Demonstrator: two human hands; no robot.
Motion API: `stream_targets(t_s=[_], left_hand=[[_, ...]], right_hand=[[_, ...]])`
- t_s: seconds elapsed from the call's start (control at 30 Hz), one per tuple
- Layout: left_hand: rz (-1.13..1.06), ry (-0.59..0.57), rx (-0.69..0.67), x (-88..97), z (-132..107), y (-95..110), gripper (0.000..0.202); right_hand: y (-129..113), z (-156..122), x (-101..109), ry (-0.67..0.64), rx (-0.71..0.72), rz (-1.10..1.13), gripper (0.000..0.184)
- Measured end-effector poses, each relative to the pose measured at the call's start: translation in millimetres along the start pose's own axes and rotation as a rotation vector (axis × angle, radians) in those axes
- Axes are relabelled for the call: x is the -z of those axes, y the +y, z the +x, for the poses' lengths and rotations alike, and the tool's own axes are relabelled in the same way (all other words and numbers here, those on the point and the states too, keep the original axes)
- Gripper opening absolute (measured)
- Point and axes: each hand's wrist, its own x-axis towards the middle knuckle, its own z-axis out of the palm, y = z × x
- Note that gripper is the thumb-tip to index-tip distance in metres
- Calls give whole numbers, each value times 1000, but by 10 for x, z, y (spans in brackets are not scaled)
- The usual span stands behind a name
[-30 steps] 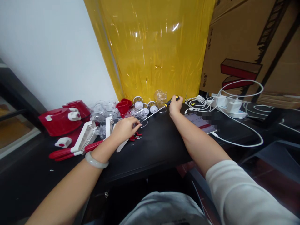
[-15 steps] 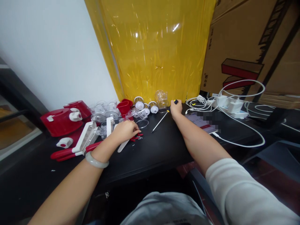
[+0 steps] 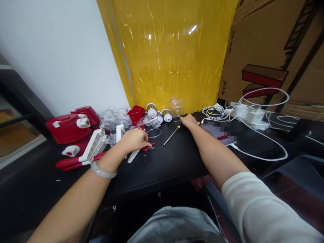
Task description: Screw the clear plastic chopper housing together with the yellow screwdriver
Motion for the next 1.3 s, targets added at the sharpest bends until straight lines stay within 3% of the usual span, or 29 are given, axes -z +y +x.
stream_targets(t_s=[0.1, 0.27, 0.4, 0.53, 0.63, 0.73, 0.87, 1.0, 1.3], left_hand=[[-12, 156, -10, 54, -24, 13, 35], [15, 438, 61, 108, -54, 1, 24], [30, 516, 81, 97, -47, -22, 22], [-4, 512, 107, 78, -35, -19, 32], [-27, 480, 121, 57, -26, -9, 38], [-37, 455, 123, 32, -17, -2, 38], [-47, 454, 109, 6, -9, 6, 37], [-56, 450, 111, -10, -13, 17, 37], [-75, 442, 131, -2, -22, 51, 38]], right_hand=[[-52, -66, 27, -80, -6, -149, 39], [-147, -141, 73, -67, -8, -132, 44], [-229, -181, 153, 111, -22, 22, 36], [-385, -277, 183, 207, 225, 281, 22], [-509, -416, 53, 7, 460, 481, 16], [-559, -559, -195, -265, 587, 623, 23], [-522, -666, -492, -579, 494, 724, 38], [-478, -676, -606, -627, 437, 727, 41], [-486, -726, -638, -653, 341, 838, 44]])
